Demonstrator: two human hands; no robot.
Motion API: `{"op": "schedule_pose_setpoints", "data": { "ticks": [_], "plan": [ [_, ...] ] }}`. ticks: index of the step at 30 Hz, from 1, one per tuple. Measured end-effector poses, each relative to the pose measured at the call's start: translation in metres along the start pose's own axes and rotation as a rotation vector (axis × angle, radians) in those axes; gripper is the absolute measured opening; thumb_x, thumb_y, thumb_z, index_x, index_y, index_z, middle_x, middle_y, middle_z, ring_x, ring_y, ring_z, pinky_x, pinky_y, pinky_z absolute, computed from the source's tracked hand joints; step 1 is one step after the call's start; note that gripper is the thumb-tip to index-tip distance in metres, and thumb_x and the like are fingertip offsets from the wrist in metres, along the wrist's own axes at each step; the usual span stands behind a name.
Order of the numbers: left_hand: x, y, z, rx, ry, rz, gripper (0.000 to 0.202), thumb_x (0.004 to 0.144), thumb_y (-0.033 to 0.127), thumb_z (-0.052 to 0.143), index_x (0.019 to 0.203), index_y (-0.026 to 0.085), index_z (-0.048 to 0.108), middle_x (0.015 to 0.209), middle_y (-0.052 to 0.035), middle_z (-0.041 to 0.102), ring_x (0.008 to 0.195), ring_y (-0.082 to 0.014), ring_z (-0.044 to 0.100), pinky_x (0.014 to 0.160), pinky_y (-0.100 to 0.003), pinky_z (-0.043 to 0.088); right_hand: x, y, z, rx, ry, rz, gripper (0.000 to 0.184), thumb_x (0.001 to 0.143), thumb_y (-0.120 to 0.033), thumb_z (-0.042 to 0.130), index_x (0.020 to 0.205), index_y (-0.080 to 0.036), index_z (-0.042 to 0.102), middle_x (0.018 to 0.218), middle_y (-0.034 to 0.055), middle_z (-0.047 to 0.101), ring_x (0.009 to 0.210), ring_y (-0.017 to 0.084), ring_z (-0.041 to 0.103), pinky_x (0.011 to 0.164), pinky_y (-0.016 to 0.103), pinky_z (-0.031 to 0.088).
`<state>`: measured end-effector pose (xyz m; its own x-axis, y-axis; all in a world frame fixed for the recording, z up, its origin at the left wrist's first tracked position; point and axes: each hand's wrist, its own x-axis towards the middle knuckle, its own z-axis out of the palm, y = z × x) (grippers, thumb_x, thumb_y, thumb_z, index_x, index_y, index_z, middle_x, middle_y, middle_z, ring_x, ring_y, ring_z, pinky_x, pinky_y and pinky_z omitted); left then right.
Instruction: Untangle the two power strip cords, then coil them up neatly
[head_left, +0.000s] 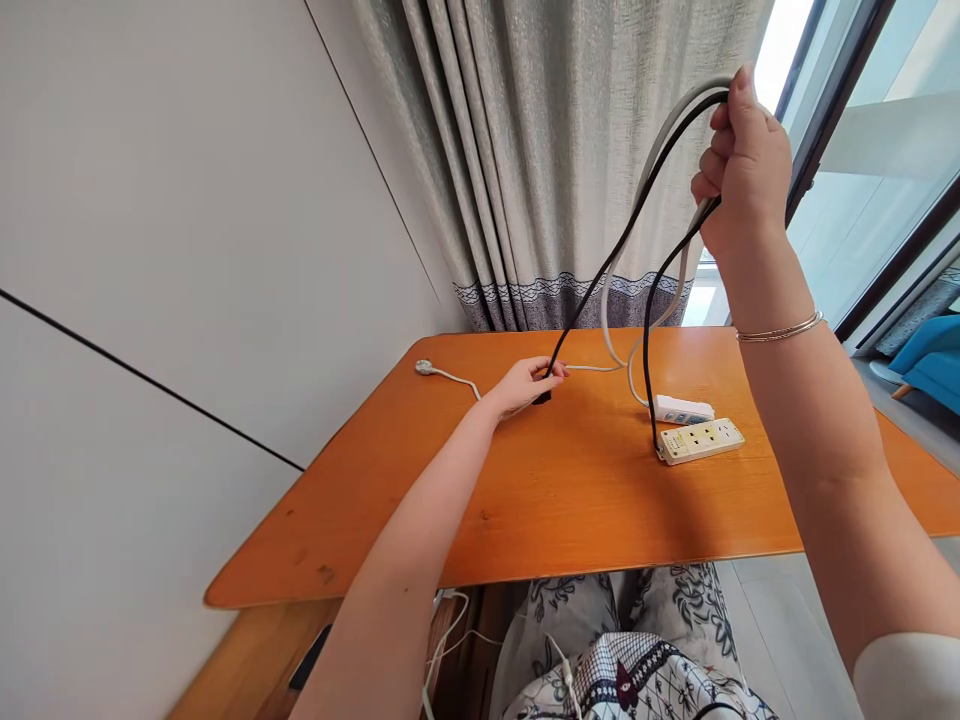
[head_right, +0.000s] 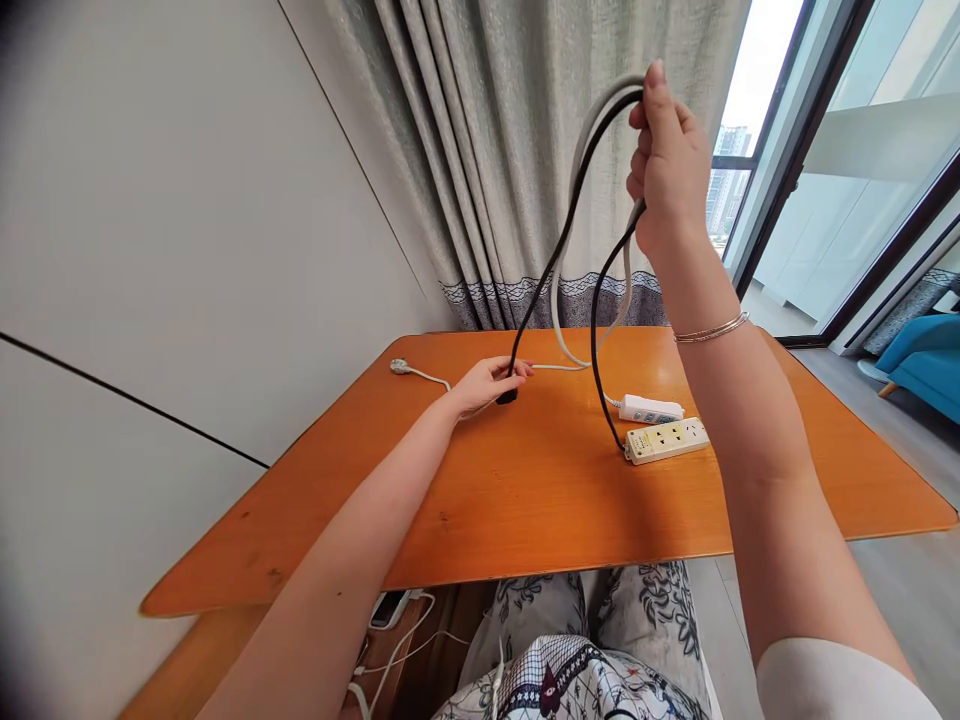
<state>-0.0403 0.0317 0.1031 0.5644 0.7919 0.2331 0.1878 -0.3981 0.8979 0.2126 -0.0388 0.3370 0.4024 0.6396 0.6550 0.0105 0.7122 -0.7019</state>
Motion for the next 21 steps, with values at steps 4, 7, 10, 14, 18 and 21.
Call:
{"op": "schedule_pose_setpoints", "data": {
  "ticks": [4,7,10,14,18,21],
  "plan": [
    [-0.006,0.000,-0.008,-0.055,0.050,-0.097,0.038,0.063,0.052,0.075,0.072,0.018,0.060,0.087,-0.0089,0.071,0.106,-0.0281,0.066,0.096,-0.043,0.051,-0.003,0.002,-0.007,0.009,-0.034,0.001,0.045,0.098,-0.051,0.055,0.064,-0.024,0.041,0.056,-0.0094,0.016,0.055,0.012,0.004,0.053,0.033,0.008],
    [-0.009,0.003,-0.015,-0.146,-0.032,-0.139,0.037,0.064,0.053,0.071,0.067,0.018,0.060,0.088,-0.0116,0.073,0.105,-0.0295,0.066,0.093,-0.043,0.054,-0.007,0.001,-0.009,-0.007,-0.078,0.024,0.051,0.092,-0.065,0.055,0.064,-0.024,0.041,0.056,-0.0096,0.016,0.054,0.011,0.005,0.053,0.033,0.007],
    [-0.010,0.005,-0.018,-0.214,-0.070,-0.105,0.035,0.069,0.051,0.057,0.070,0.018,0.066,0.099,-0.0161,0.075,0.111,-0.0316,0.065,0.098,-0.043,0.053,-0.010,0.000,-0.008,0.015,-0.154,0.050,0.051,0.089,-0.066,0.058,0.064,-0.024,0.043,0.055,-0.0098,0.016,0.053,0.011,0.006,0.053,0.032,0.007],
    [-0.006,0.004,-0.014,-0.175,-0.085,-0.170,0.042,0.076,0.045,0.041,0.066,0.017,0.071,0.109,-0.0162,0.075,0.115,-0.0307,0.064,0.104,-0.043,0.049,-0.018,-0.001,-0.005,0.085,-0.206,0.009,0.049,0.084,-0.062,0.067,0.061,-0.024,0.046,0.055,-0.0095,0.016,0.051,0.010,0.006,0.052,0.033,0.007],
    [0.002,0.002,-0.008,-0.132,-0.119,-0.333,0.029,0.069,0.037,0.052,0.055,0.020,0.071,0.090,-0.0119,0.079,0.099,-0.0276,0.070,0.096,-0.040,0.053,-0.027,-0.004,-0.003,0.028,-0.195,-0.061,0.049,0.082,-0.064,0.066,0.061,-0.027,0.042,0.057,-0.0075,0.015,0.048,0.011,0.010,0.049,0.033,0.011],
    [0.009,0.004,-0.007,-0.080,-0.157,-0.414,0.016,0.060,0.033,0.067,0.054,0.019,0.073,0.079,-0.0095,0.078,0.084,-0.0249,0.071,0.083,-0.036,0.056,-0.036,-0.010,-0.001,0.011,-0.157,-0.067,0.047,0.091,-0.058,0.057,0.062,-0.026,0.038,0.060,-0.0063,0.014,0.046,0.012,0.011,0.046,0.032,0.013]
  ]
}}
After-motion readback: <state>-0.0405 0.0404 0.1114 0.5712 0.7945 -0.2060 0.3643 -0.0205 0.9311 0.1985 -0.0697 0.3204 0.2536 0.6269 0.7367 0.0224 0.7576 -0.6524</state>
